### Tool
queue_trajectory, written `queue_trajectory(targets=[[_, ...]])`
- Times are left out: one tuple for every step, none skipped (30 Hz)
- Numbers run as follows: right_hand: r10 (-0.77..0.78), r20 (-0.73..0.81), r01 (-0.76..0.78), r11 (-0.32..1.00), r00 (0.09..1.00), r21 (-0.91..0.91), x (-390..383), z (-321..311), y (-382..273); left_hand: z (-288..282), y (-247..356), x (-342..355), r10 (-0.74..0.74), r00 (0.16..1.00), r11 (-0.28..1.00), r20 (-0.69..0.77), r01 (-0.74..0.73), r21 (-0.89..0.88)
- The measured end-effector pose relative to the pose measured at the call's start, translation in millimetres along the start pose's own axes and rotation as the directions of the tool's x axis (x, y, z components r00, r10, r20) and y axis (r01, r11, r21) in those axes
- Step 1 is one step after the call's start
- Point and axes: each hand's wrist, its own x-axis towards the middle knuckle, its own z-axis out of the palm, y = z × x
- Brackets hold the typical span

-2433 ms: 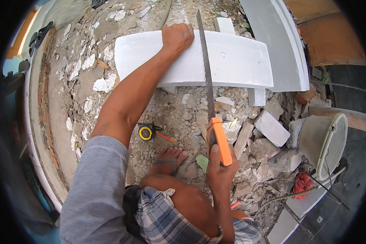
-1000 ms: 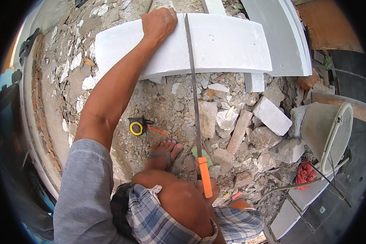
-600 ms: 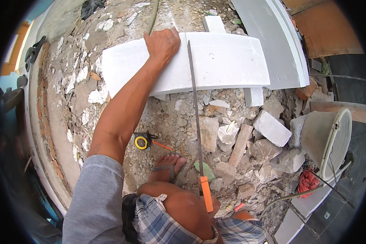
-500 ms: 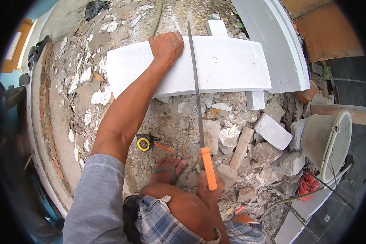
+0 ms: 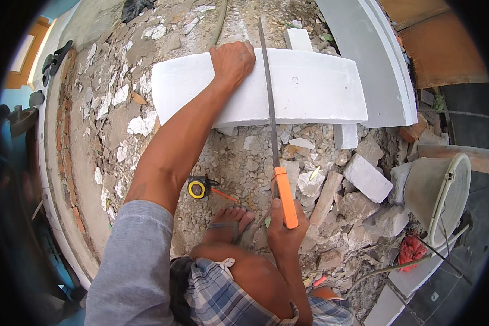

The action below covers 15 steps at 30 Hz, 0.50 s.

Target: The person measures and marks a white ceramic tile using a tape measure and pencil. They then use a hand saw to cut the tile along the marked line, repeating the process to cut the tile into smaller pieces. Finally, the person places the cut tile pieces into a white bucket.

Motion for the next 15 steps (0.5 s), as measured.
queue_trajectory(targets=[[-0.014,-0.001,0.013,0.997,1.0,-0.078,-10,-2,9,1,-3,-1,0.012,1.0,1.0,-0.02,-0.012,-0.021],[-0.018,-0.002,0.017,0.987,1.0,-0.162,-32,-13,27,4,-4,-9,0.012,1.0,1.0,-0.01,-0.013,-0.011],[-0.043,-0.012,0.039,0.971,0.999,-0.236,-53,-21,46,5,-5,-5,0.025,0.999,1.0,-0.021,-0.025,-0.004],[-0.099,-0.036,0.088,0.967,0.994,-0.24,-86,-34,68,7,-2,5,0.04,0.998,0.999,-0.041,-0.04,-0.008],[-0.12,-0.039,0.107,0.964,0.992,-0.243,-108,-43,89,10,1,7,0.038,0.997,0.999,-0.06,-0.039,-0.015],[-0.14,-0.04,0.126,0.961,0.989,-0.245,-130,-51,110,12,3,5,0.031,0.997,0.999,-0.069,-0.032,-0.019],[-0.148,-0.039,0.134,0.959,0.988,-0.25,-131,-49,115,13,5,5,0.028,0.996,0.999,-0.084,-0.03,-0.025],[-0.15,-0.049,0.133,0.96,0.988,-0.245,-126,-47,123,15,5,2,0.031,0.997,0.999,-0.071,-0.032,-0.02],[-0.151,-0.062,0.132,0.961,0.987,-0.241,-114,-41,118,15,6,4,0.037,0.997,0.999,-0.07,-0.039,-0.016],[-0.141,-0.074,0.122,0.969,0.987,-0.214,-71,-23,88,13,2,2,0.044,0.997,0.999,-0.066,-0.043,0.005],[-0.089,-0.054,0.082,0.989,0.995,-0.125,-28,-8,51,12,0,4,0.039,0.997,0.999,-0.061,-0.039,-0.004],[-0.033,-0.024,0.032,0.999,0.999,-0.043,-6,0,28,9,-4,3,0.027,0.998,1.0,-0.049,-0.027,-0.012],[-0.033,-0.014,0.032,0.997,0.999,-0.071,-14,1,32,7,-8,2,0.02,0.999,0.999,-0.035,-0.021,-0.026],[-0.034,-0.009,0.033,0.994,0.999,-0.107,-24,-6,40,7,-7,0,0.015,1.0,1.0,-0.004,-0.015,-0.014],[-0.034,-0.003,0.033,0.99,0.999,-0.141,-38,-13,51,6,-8,-4,0.011,1.0,1.0,0.027,-0.011,0.0]])
